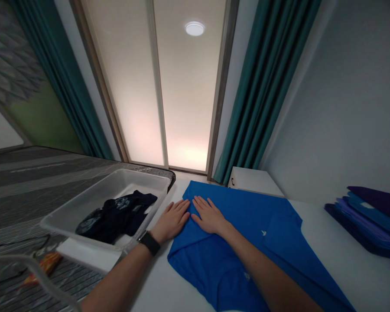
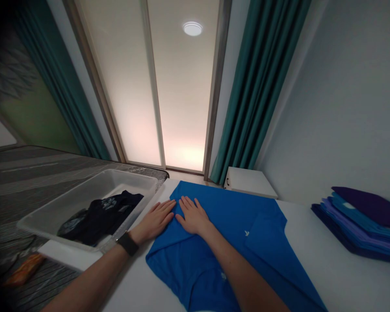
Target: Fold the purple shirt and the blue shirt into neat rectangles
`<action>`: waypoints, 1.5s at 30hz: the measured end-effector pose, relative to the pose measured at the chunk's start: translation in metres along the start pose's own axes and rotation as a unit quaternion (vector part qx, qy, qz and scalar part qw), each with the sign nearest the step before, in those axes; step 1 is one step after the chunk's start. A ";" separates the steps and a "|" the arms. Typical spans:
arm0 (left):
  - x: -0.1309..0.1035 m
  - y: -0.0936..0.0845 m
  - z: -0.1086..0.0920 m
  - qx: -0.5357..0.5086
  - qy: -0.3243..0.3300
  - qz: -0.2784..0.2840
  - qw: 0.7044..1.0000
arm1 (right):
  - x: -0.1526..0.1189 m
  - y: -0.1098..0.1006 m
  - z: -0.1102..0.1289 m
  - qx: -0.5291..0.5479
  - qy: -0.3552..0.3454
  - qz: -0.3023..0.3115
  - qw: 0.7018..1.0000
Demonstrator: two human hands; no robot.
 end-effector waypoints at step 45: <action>-0.013 0.001 0.006 -0.008 -0.066 -0.053 0.996 | -0.022 -0.019 0.034 0.027 -0.095 -0.005 0.995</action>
Point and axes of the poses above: each hand's wrist, its own x-axis towards the middle knuckle, its own y-axis out of the palm, z = x × y, the point moved 5 cm from there along x, towards the middle knuckle, and after that the axes turned 4 degrees about z, right-handed, at the moved point
